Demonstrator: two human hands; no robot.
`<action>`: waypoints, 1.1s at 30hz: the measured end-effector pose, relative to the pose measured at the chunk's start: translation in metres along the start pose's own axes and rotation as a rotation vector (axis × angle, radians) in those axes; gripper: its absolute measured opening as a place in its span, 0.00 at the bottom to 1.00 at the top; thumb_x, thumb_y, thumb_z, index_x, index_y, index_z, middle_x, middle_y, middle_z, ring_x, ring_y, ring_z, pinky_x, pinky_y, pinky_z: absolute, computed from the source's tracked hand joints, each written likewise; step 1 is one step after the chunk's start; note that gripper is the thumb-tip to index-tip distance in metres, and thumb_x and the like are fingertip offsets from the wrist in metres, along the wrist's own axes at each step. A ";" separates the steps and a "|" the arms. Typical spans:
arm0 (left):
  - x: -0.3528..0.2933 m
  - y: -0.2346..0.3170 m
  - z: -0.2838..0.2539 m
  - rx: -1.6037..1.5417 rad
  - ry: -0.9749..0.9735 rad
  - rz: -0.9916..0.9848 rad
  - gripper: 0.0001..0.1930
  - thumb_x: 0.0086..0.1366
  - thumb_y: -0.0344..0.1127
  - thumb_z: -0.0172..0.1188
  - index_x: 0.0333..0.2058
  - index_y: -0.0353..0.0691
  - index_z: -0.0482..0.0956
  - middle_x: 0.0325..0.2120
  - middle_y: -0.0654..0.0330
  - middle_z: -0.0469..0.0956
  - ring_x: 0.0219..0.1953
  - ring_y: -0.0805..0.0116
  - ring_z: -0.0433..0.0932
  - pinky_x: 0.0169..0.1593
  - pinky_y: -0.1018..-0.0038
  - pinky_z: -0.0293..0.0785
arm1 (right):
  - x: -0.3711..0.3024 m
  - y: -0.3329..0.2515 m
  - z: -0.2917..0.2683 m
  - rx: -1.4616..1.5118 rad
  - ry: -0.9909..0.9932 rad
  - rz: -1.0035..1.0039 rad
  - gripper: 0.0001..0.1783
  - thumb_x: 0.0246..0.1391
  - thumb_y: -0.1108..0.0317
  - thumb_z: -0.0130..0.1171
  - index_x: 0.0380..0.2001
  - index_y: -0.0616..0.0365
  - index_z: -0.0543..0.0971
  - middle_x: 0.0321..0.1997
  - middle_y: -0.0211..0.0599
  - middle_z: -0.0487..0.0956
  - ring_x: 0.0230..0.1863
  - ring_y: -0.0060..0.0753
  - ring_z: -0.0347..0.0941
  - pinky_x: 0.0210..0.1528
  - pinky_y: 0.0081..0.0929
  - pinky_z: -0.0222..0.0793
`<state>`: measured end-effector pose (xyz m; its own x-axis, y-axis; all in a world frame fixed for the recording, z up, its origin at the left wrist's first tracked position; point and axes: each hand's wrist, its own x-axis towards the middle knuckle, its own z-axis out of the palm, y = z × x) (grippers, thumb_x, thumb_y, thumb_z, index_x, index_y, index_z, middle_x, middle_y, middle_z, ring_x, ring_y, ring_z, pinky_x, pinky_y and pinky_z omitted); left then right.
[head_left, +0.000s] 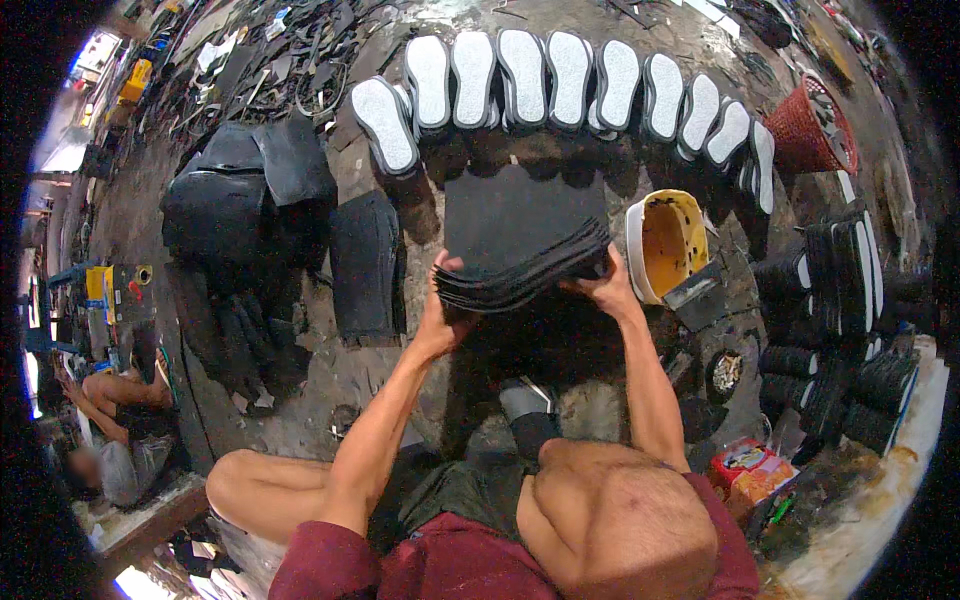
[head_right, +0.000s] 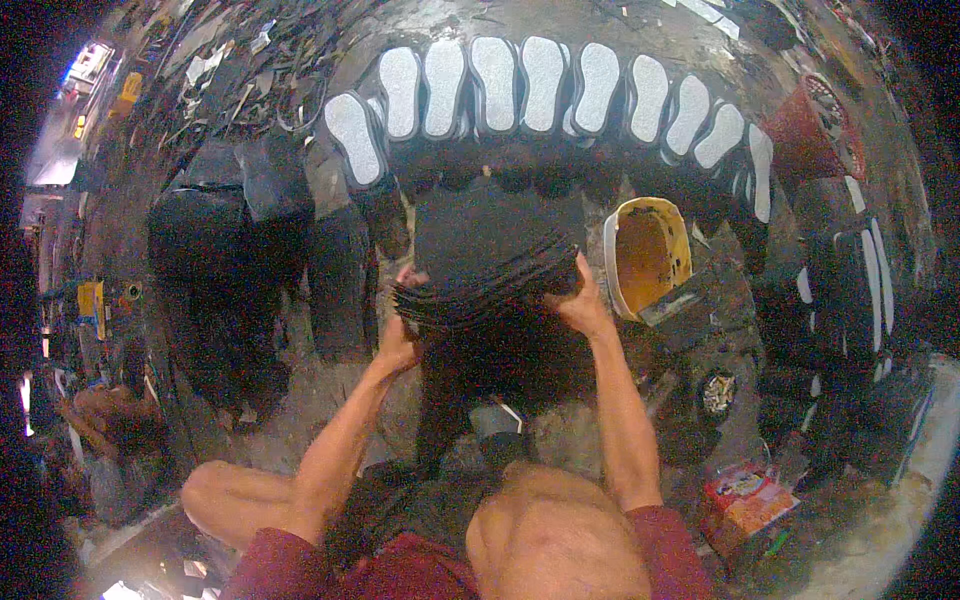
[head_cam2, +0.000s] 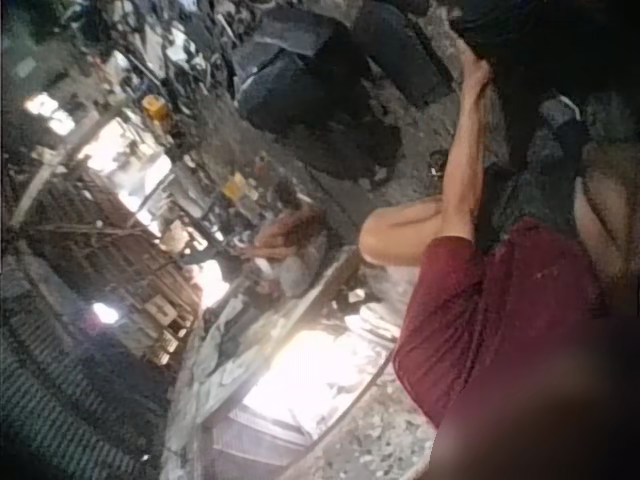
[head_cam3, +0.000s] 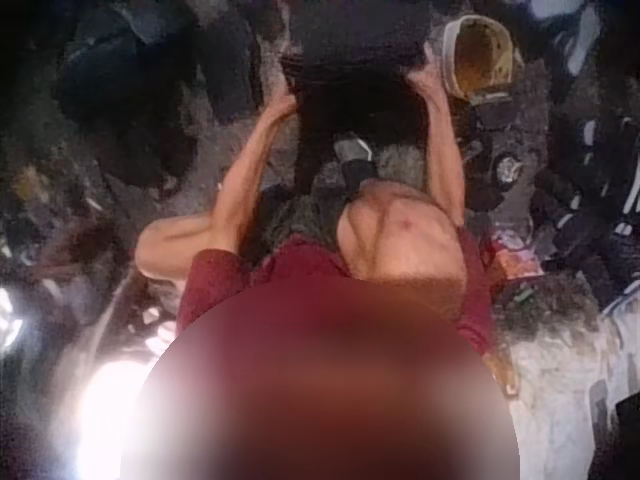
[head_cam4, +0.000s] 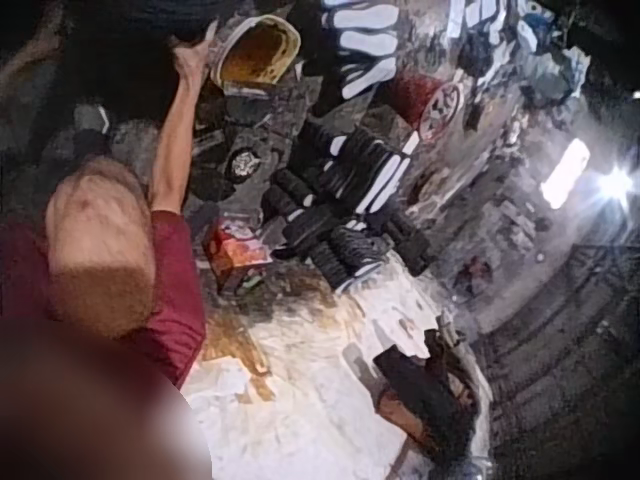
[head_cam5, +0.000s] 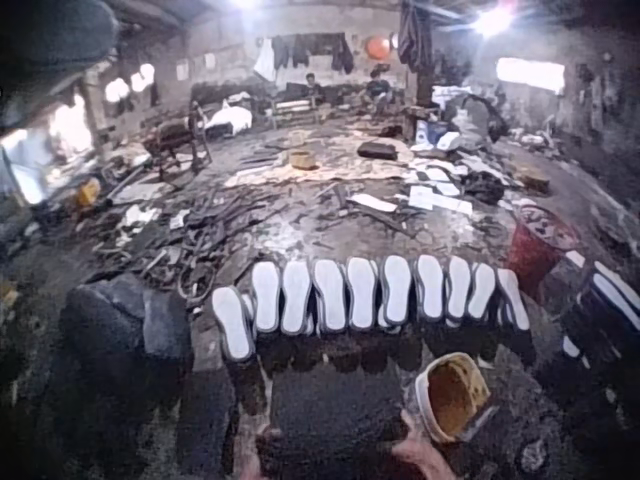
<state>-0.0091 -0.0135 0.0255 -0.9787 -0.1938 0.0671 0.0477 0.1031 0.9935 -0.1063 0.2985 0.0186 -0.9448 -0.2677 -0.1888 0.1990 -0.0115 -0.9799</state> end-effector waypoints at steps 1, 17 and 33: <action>-0.005 0.004 -0.003 0.047 -0.030 -0.082 0.44 0.54 0.32 0.81 0.67 0.38 0.67 0.55 0.55 0.80 0.57 0.63 0.78 0.64 0.66 0.71 | 0.011 -0.008 0.001 -0.072 0.021 0.076 0.59 0.33 0.74 0.85 0.71 0.56 0.66 0.66 0.33 0.76 0.65 0.34 0.72 0.70 0.35 0.68; -0.015 0.000 0.153 -0.547 0.771 -1.179 0.48 0.51 0.44 0.84 0.60 0.24 0.63 0.56 0.48 0.76 0.50 0.55 0.81 0.51 0.60 0.83 | -0.039 -0.129 -0.012 -0.787 1.083 -0.505 0.22 0.62 0.67 0.69 0.57 0.60 0.80 0.58 0.42 0.80 0.52 0.38 0.76 0.60 0.38 0.72; -0.002 0.021 0.152 -1.149 0.572 -1.292 0.48 0.62 0.50 0.68 0.72 0.34 0.53 0.72 0.39 0.54 0.72 0.40 0.57 0.78 0.46 0.40 | -0.092 -0.053 -0.073 0.000 1.256 -0.107 0.17 0.57 0.74 0.72 0.47 0.63 0.78 0.48 0.36 0.82 0.46 0.29 0.77 0.51 0.32 0.74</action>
<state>-0.0370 0.1377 0.0322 -0.3387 0.1033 -0.9352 -0.2592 -0.9657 -0.0128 -0.0488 0.3944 0.0832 -0.5512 0.8335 -0.0388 0.1060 0.0238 -0.9941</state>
